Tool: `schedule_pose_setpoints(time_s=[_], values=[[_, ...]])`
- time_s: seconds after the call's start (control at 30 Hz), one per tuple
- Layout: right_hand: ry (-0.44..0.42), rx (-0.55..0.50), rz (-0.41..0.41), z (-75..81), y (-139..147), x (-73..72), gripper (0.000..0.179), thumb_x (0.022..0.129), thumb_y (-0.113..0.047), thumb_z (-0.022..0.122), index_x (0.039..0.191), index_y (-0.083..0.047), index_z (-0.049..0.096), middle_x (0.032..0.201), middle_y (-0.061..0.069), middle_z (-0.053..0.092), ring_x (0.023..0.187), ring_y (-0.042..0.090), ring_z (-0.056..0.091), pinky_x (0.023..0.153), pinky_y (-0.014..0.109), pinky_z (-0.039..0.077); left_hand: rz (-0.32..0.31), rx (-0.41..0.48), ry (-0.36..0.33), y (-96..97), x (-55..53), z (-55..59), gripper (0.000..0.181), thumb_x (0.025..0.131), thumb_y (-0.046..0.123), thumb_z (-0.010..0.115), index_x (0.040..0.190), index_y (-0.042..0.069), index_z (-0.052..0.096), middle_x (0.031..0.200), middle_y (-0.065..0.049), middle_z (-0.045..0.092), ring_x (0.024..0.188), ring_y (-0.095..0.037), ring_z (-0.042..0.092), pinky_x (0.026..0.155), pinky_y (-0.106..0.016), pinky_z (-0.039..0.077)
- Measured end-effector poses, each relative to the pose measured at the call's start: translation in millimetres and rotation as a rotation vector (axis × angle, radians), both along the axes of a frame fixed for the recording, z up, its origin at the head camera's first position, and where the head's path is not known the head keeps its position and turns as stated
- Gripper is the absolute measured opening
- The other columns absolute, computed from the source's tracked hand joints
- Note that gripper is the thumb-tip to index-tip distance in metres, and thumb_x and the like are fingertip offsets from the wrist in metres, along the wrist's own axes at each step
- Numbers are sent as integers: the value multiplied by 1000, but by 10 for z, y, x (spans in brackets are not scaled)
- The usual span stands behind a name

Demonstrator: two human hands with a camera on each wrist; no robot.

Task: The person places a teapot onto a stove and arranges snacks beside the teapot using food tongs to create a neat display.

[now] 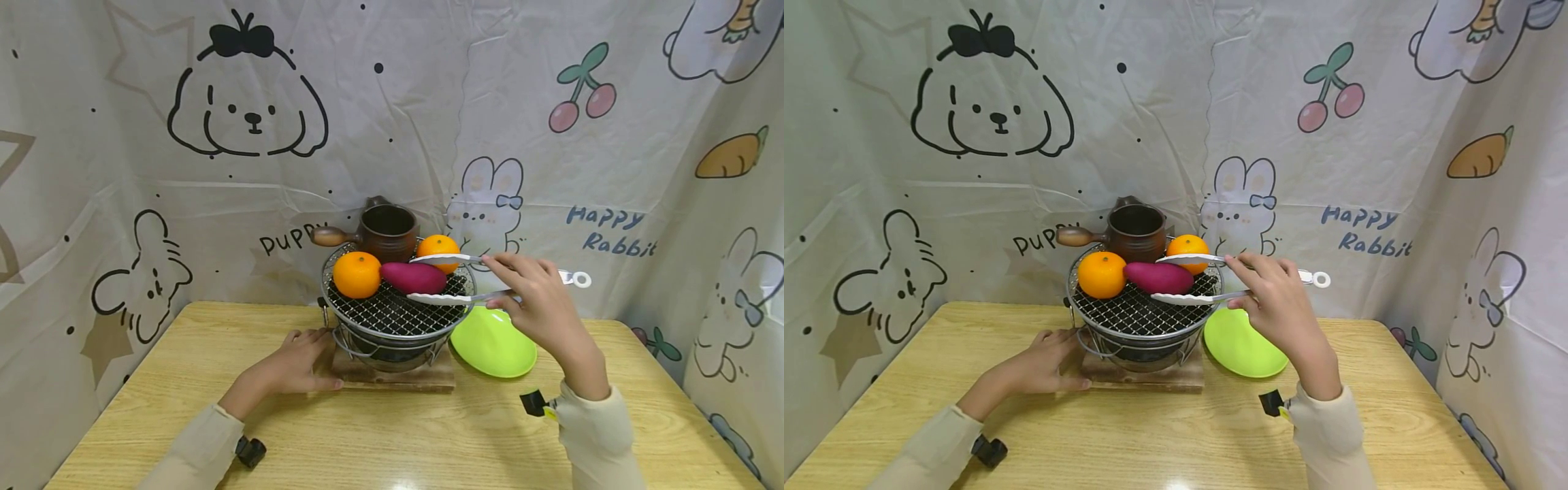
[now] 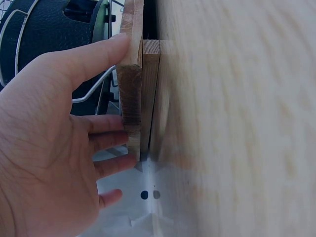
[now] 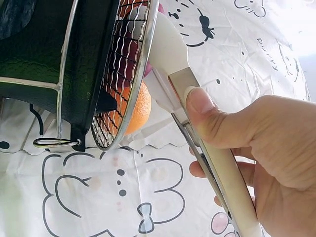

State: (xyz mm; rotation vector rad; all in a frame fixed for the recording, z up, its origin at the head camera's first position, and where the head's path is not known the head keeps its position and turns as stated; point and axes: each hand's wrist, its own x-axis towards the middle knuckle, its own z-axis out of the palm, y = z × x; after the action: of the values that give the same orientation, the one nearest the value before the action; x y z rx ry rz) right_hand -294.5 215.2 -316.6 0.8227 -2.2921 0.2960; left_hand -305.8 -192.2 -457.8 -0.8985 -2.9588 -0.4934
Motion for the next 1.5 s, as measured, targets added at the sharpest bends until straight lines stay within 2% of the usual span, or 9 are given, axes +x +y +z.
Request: schedule_pose_setpoints(time_s=[0.93,1.5], values=[[-18,-19,5,19,28,24,71,71,-9,89,138,-4,63,131,18,65,117,37,60,102,58,38,-8,2,-5,9,-1,11,99,86,64,67,153,-3,40,158,-28,39,143,-46,41,113,-66,29],[0,-29,-13,86,65,116,70,70,-5,89,136,-4,65,131,19,65,117,38,61,102,60,37,-4,5,-6,-6,-12,-13,97,85,64,67,153,-1,41,157,-25,42,143,-44,42,112,-65,30]])
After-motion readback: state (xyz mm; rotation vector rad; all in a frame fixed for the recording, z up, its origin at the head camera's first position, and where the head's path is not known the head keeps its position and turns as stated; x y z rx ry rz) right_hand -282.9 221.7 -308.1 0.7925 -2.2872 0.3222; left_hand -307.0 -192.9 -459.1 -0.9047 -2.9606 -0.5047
